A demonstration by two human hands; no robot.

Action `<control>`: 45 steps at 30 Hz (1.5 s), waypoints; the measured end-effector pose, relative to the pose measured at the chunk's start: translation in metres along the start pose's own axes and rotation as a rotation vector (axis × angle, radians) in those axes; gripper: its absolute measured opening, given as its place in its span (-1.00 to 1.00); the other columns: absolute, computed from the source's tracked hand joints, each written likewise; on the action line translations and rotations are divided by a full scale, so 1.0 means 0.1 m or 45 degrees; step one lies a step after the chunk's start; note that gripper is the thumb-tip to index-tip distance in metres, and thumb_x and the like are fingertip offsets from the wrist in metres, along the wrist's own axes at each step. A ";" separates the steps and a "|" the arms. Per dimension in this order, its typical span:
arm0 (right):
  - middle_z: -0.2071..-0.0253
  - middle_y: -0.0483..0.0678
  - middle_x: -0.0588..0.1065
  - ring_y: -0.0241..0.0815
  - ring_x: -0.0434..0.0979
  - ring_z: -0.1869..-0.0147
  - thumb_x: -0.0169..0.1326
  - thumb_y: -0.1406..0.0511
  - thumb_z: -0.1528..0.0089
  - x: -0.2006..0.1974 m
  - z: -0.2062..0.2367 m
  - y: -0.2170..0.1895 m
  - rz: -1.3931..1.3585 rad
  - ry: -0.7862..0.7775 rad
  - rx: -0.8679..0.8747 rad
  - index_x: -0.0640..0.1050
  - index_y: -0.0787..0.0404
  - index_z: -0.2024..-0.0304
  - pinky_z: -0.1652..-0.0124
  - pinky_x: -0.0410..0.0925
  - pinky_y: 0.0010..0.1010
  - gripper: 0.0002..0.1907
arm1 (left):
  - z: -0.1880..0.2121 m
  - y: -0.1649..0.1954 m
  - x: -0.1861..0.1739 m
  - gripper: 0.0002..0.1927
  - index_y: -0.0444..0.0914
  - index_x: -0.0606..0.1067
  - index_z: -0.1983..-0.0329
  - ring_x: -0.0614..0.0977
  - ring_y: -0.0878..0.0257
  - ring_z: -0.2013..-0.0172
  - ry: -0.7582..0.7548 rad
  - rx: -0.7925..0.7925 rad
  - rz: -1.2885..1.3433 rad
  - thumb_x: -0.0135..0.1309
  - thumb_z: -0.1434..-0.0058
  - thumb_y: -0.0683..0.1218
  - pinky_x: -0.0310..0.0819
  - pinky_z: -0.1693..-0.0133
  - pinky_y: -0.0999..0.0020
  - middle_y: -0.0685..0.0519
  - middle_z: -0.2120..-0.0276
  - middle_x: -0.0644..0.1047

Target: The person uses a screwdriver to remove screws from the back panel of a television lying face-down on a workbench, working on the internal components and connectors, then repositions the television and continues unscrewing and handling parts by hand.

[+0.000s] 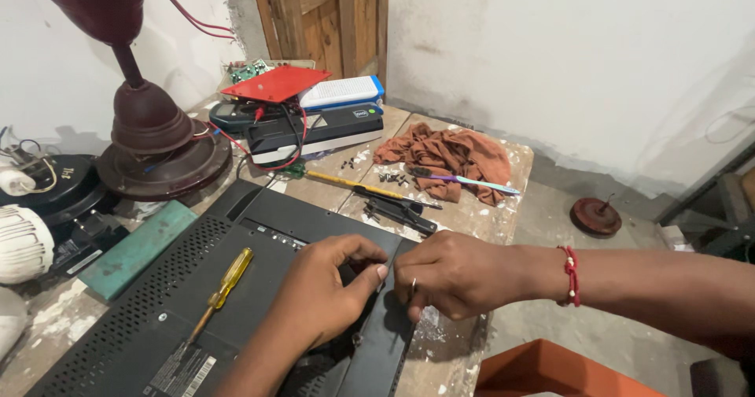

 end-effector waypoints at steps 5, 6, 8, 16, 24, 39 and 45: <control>0.32 -0.01 0.50 -0.09 0.66 0.25 0.04 0.57 -0.05 -0.12 -0.03 -0.01 -0.146 -0.025 0.070 0.46 0.32 0.25 0.27 0.47 -0.29 -0.77 | 0.00 0.05 -0.03 -0.77 -0.18 0.66 0.29 0.66 0.15 0.23 -0.092 0.188 -0.219 0.36 0.03 -0.05 0.51 0.16 0.27 0.06 0.35 0.66; 0.33 -0.02 0.49 -0.08 0.63 0.25 0.08 0.56 -0.13 -0.18 -0.02 -0.01 -0.112 0.050 0.038 0.44 0.31 0.27 0.26 0.45 -0.28 -0.84 | -0.01 0.05 -0.04 -0.73 -0.15 0.66 0.26 0.66 0.16 0.24 -0.123 0.149 -0.230 0.37 0.05 -0.04 0.49 0.15 0.26 0.08 0.34 0.65; 0.35 -0.04 0.48 -0.07 0.58 0.24 0.14 0.52 -0.28 -0.25 0.03 -0.02 -0.047 0.197 -0.018 0.41 0.28 0.31 0.24 0.42 -0.26 -0.83 | 0.01 0.07 -0.03 -0.66 -0.10 0.65 0.20 0.65 0.17 0.25 -0.193 0.070 -0.243 0.38 0.10 -0.03 0.47 0.12 0.25 0.11 0.33 0.63; 0.39 -0.07 0.50 -0.25 0.55 0.35 0.04 0.36 -0.40 -0.12 0.27 0.08 -0.215 0.489 0.155 0.41 0.28 0.34 0.34 0.40 -0.40 -0.80 | 0.01 0.10 -0.01 -0.67 -0.12 0.66 0.23 0.66 0.18 0.24 -0.142 0.095 -0.239 0.40 0.10 -0.04 0.45 0.09 0.24 0.12 0.36 0.63; 0.31 -0.04 0.42 -0.30 0.50 0.38 0.03 0.07 -0.42 0.01 0.47 0.26 -0.760 0.785 0.348 0.43 0.31 0.23 0.39 0.43 -0.45 -0.60 | -0.02 0.04 0.04 -0.76 -0.19 0.66 0.26 0.66 0.15 0.15 -0.060 0.273 -0.124 0.35 0.01 -0.08 0.46 0.08 0.24 0.10 0.28 0.67; 0.25 -0.05 0.44 -0.34 0.51 0.37 0.09 0.07 -0.39 0.32 0.09 0.30 -1.197 1.406 0.171 0.39 0.25 0.14 0.47 0.41 -0.47 -0.63 | -0.01 0.30 -0.06 -0.88 -0.39 0.64 0.26 0.60 0.37 0.25 -0.026 0.091 0.530 0.20 -0.22 -0.20 0.46 0.18 0.45 0.06 0.31 0.64; 0.22 -0.02 0.45 -0.31 0.52 0.32 0.09 0.09 -0.42 0.34 0.00 0.25 -1.189 1.391 0.084 0.39 0.27 0.12 0.42 0.43 -0.44 -0.64 | 0.05 0.27 -0.08 -0.89 -0.42 0.62 0.30 0.54 0.41 0.34 0.020 -0.043 0.643 0.21 -0.22 -0.21 0.41 0.30 0.48 0.07 0.36 0.57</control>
Point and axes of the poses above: each hand's wrist, its own z-axis away from the middle knuckle, its own x-axis out of the palm, y = z × x, the point moved 1 cm from there along -z, towards the middle knuckle
